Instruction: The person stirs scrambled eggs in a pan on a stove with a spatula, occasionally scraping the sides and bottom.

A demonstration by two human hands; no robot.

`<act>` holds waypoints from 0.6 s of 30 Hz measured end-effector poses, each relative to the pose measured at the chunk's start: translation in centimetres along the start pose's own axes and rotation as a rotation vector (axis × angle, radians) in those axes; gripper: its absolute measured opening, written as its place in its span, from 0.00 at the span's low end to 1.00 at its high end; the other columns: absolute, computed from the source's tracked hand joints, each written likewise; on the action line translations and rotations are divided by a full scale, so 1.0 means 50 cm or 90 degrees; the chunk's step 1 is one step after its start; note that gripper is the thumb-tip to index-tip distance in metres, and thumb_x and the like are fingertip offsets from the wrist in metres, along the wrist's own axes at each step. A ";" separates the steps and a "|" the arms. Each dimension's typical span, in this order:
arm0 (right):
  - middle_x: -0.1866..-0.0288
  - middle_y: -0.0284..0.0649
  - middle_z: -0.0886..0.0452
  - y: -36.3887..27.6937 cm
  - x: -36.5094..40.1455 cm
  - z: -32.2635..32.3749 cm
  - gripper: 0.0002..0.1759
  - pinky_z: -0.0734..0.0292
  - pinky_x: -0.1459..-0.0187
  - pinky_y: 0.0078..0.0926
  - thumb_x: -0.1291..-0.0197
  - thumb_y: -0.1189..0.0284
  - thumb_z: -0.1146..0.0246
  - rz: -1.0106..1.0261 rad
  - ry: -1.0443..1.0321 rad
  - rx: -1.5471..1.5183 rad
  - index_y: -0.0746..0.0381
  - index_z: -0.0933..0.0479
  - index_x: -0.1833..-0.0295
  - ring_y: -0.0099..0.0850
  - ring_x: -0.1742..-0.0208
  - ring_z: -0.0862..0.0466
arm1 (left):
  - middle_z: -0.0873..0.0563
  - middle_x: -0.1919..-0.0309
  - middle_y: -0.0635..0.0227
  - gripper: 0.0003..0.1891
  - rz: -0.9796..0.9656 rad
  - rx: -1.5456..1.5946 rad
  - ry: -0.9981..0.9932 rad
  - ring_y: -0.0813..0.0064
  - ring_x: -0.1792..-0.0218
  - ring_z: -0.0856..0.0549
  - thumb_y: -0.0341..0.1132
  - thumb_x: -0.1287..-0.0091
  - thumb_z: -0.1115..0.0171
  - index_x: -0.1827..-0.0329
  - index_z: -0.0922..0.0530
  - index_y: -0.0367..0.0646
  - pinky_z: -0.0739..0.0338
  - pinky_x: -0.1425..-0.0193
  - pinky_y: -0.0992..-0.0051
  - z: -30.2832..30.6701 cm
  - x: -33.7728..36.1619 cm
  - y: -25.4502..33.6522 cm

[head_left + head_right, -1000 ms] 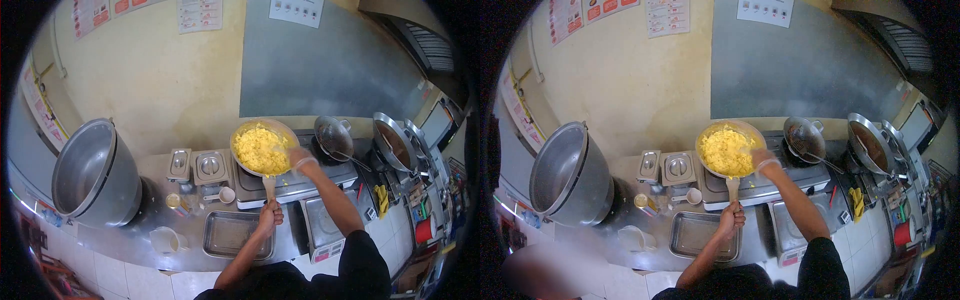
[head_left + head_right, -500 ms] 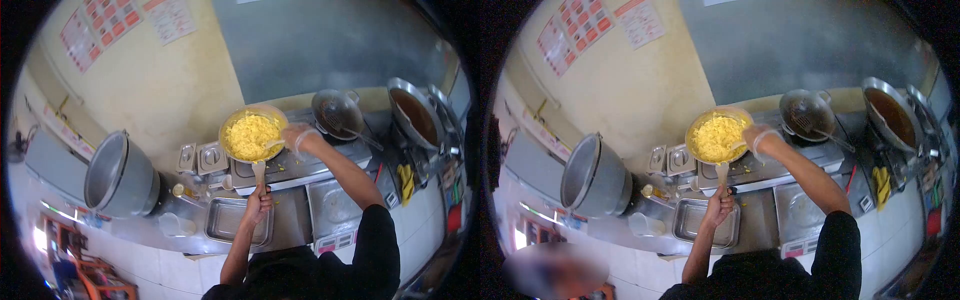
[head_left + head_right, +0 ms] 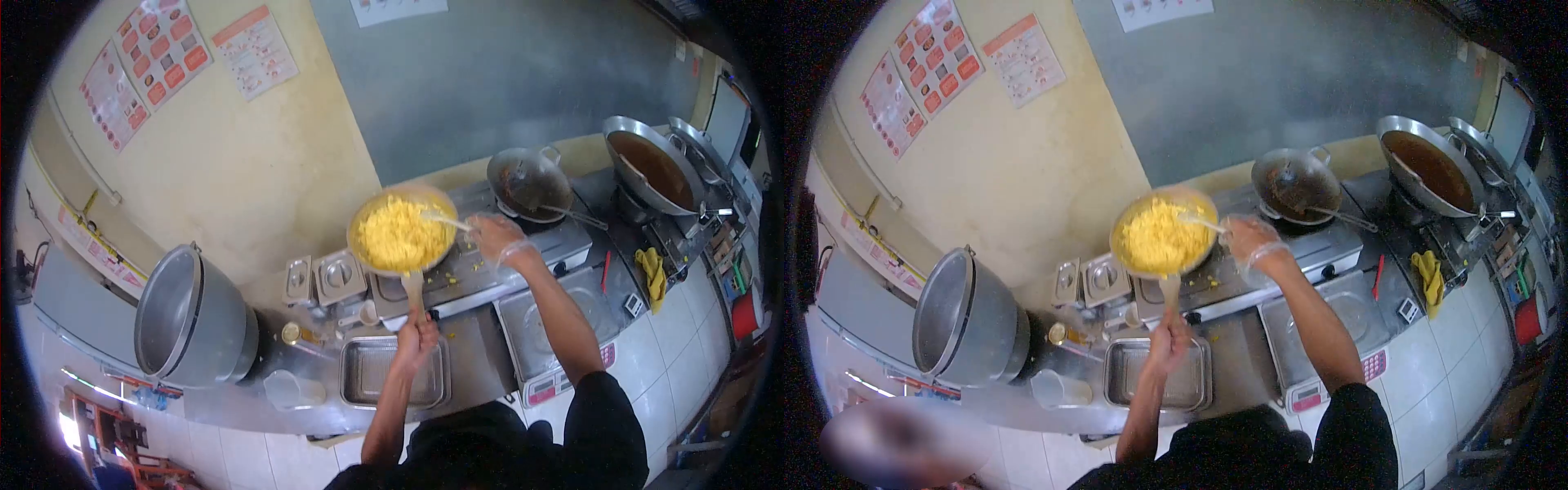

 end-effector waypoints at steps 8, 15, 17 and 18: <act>0.57 0.53 0.17 -0.082 -0.006 0.016 0.13 0.25 0.50 0.48 0.38 0.66 0.44 0.043 -0.065 0.161 0.61 0.22 0.54 0.51 0.52 0.18 | 0.38 0.82 0.82 0.19 -0.007 -0.081 -0.035 0.87 0.85 0.41 0.54 0.25 0.53 0.64 0.31 0.47 0.50 0.86 0.84 0.033 0.004 -0.005; 0.54 0.53 0.17 -0.096 -0.145 -0.178 0.12 0.22 0.50 0.45 0.40 0.70 0.43 0.094 0.016 0.168 0.64 0.20 0.56 0.49 0.49 0.17 | 0.39 0.80 0.82 0.20 0.012 -0.028 -0.043 0.89 0.83 0.43 0.55 0.25 0.54 0.61 0.33 0.46 0.50 0.83 0.85 0.042 0.033 -0.025; 0.55 0.53 0.16 -0.112 -0.164 -0.264 0.11 0.22 0.51 0.44 0.41 0.71 0.43 0.082 -0.041 0.193 0.63 0.20 0.57 0.49 0.49 0.17 | 0.39 0.80 0.81 0.20 0.014 -0.036 -0.062 0.88 0.83 0.43 0.54 0.24 0.54 0.60 0.33 0.46 0.50 0.83 0.85 0.046 0.037 -0.013; 0.55 0.53 0.16 -0.132 -0.144 -0.274 0.11 0.22 0.51 0.44 0.40 0.71 0.44 0.126 -0.055 0.186 0.63 0.20 0.57 0.49 0.50 0.17 | 0.39 0.80 0.81 0.20 0.017 -0.042 -0.060 0.88 0.83 0.43 0.54 0.24 0.55 0.60 0.33 0.46 0.49 0.83 0.85 0.054 0.041 -0.010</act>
Point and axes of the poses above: each hand's wrist, its own x-axis away from the middle knuckle, its own z-axis out of the back of the hand, y = z × x, the point moved 5 cm from there along -x, towards the middle knuckle
